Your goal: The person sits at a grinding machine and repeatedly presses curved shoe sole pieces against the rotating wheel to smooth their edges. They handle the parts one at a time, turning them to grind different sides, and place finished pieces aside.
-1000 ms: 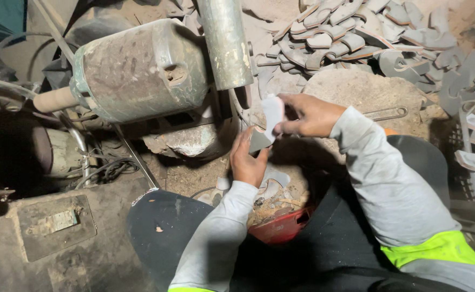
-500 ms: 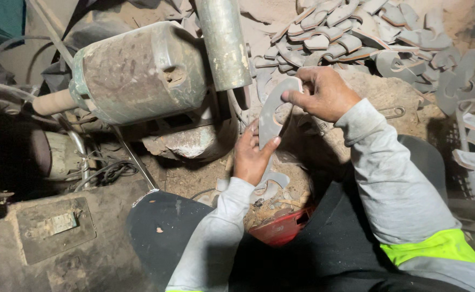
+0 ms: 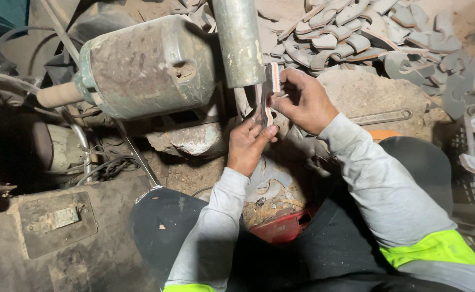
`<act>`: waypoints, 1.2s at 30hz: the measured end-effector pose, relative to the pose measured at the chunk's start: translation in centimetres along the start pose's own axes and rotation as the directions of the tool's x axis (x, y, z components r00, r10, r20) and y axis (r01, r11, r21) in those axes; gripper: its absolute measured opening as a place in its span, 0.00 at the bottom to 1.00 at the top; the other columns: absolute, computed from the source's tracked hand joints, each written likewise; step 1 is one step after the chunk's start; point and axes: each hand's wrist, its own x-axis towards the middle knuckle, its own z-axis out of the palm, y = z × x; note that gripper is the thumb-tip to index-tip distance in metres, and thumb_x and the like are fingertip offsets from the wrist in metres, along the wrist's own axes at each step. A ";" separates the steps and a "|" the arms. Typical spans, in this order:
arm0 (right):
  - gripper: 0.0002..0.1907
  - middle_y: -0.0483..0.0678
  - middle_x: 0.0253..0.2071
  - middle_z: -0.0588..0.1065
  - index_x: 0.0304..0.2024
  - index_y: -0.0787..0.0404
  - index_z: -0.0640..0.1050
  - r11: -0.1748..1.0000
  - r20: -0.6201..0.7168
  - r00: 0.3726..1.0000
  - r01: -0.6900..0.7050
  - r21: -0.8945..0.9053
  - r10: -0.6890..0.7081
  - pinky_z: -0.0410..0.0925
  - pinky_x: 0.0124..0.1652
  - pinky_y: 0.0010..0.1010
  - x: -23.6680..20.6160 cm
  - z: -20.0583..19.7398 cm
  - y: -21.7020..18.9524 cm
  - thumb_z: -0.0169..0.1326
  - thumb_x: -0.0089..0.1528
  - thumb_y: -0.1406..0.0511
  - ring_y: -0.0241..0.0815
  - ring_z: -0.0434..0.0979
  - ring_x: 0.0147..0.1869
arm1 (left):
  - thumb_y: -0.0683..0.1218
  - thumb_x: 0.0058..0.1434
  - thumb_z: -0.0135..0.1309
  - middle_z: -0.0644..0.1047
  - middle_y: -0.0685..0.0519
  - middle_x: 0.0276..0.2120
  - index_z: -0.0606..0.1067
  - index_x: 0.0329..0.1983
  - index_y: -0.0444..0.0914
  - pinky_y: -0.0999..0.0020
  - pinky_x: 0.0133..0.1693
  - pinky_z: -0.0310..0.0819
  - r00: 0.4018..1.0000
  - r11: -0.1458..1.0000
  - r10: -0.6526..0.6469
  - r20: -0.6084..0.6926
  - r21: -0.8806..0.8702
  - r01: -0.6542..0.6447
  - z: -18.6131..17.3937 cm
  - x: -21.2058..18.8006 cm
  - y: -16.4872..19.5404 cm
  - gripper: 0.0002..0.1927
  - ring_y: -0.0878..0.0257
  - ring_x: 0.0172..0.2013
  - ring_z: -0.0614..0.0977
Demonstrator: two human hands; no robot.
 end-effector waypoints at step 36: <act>0.17 0.45 0.45 0.76 0.53 0.67 0.71 0.980 0.026 0.998 0.050 0.193 -0.056 0.74 0.51 0.26 1.3 1.1 0.0 0.62 0.64 0.73 0.32 0.77 0.50 | 0.44 0.67 0.61 0.79 0.47 0.50 0.72 0.62 0.26 0.66 0.41 0.80 1.000 1.000 -0.003 0.029 -0.015 0.004 -1.2 0.2 1.1 0.24 0.61 0.47 0.81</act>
